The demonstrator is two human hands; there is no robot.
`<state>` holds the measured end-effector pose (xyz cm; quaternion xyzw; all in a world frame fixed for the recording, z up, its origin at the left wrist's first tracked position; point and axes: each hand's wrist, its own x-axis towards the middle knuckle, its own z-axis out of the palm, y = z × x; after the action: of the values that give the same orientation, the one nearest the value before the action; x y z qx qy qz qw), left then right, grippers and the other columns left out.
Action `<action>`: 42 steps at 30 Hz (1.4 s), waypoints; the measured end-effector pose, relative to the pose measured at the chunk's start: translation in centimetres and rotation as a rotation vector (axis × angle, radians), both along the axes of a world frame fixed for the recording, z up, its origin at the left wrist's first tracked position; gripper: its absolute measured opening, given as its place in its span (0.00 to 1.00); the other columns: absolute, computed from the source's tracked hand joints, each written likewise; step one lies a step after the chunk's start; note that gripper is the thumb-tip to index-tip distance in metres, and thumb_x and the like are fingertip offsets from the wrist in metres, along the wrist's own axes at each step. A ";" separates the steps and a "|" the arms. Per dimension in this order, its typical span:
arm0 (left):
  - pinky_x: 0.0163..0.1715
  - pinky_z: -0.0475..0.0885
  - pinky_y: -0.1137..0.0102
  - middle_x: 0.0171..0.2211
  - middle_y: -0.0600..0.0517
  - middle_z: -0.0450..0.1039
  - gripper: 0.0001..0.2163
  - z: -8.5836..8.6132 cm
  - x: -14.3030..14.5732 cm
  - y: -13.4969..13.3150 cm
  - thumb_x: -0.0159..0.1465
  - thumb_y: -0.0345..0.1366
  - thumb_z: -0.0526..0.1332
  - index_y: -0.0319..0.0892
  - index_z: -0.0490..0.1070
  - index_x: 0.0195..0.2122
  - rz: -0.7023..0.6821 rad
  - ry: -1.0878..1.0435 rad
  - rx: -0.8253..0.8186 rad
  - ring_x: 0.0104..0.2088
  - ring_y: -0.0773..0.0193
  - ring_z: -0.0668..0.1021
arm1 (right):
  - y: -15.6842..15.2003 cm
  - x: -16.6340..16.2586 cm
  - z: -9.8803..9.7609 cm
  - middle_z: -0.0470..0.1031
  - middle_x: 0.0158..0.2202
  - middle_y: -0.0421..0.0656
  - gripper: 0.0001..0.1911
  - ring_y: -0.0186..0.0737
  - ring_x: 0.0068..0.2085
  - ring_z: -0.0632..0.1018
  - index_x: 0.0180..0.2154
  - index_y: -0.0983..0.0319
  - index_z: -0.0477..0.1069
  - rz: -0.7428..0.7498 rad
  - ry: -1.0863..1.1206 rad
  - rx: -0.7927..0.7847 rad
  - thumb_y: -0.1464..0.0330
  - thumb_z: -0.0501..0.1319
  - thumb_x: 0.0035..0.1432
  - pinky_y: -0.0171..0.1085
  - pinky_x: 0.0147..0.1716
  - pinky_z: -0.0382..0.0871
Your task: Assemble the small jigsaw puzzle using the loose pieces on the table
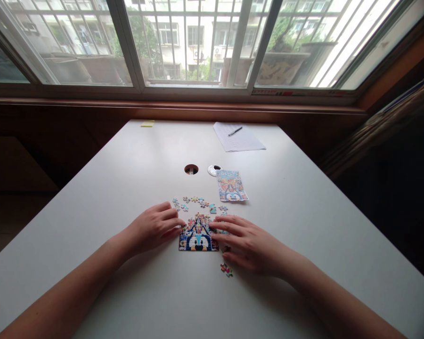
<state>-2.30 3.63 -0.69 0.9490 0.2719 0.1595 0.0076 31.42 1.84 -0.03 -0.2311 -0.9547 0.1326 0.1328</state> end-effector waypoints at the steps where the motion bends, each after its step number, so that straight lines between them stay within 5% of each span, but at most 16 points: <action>1: 0.39 0.71 0.65 0.37 0.48 0.74 0.08 0.0 0.0 0.0 0.72 0.34 0.57 0.44 0.75 0.48 0.003 -0.003 -0.003 0.37 0.59 0.73 | 0.0 0.0 0.0 0.68 0.66 0.45 0.26 0.49 0.68 0.65 0.63 0.56 0.68 -0.002 -0.003 0.000 0.66 0.63 0.64 0.54 0.66 0.64; 23: 0.39 0.71 0.66 0.40 0.48 0.75 0.10 -0.3 -1.5 0.7 0.72 0.32 0.58 0.45 0.74 0.52 0.070 -0.019 -0.031 0.40 0.59 0.72 | 0.1 0.1 -0.2 0.68 0.66 0.45 0.25 0.49 0.68 0.65 0.62 0.57 0.68 0.003 -0.002 0.000 0.66 0.63 0.65 0.54 0.66 0.64; 34: 0.41 0.71 0.65 0.38 0.49 0.76 0.07 1.6 -4.8 2.2 0.71 0.31 0.59 0.43 0.77 0.46 0.263 -0.240 0.023 0.39 0.60 0.73 | 0.1 0.1 -0.1 0.68 0.66 0.46 0.25 0.50 0.68 0.65 0.62 0.57 0.68 0.007 0.003 0.000 0.65 0.63 0.65 0.54 0.65 0.66; 42: 0.40 0.71 0.66 0.37 0.49 0.76 0.07 0.7 -6.1 2.9 0.71 0.34 0.59 0.43 0.77 0.44 0.341 -0.236 -0.040 0.39 0.60 0.73 | 0.2 0.5 0.4 0.71 0.64 0.47 0.23 0.49 0.65 0.69 0.62 0.56 0.69 -0.018 0.110 0.036 0.65 0.63 0.66 0.52 0.63 0.70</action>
<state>-8.41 6.54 0.02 0.8635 0.4291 0.2632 0.0309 31.89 2.08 0.33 -0.2297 -0.9460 0.1267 0.1905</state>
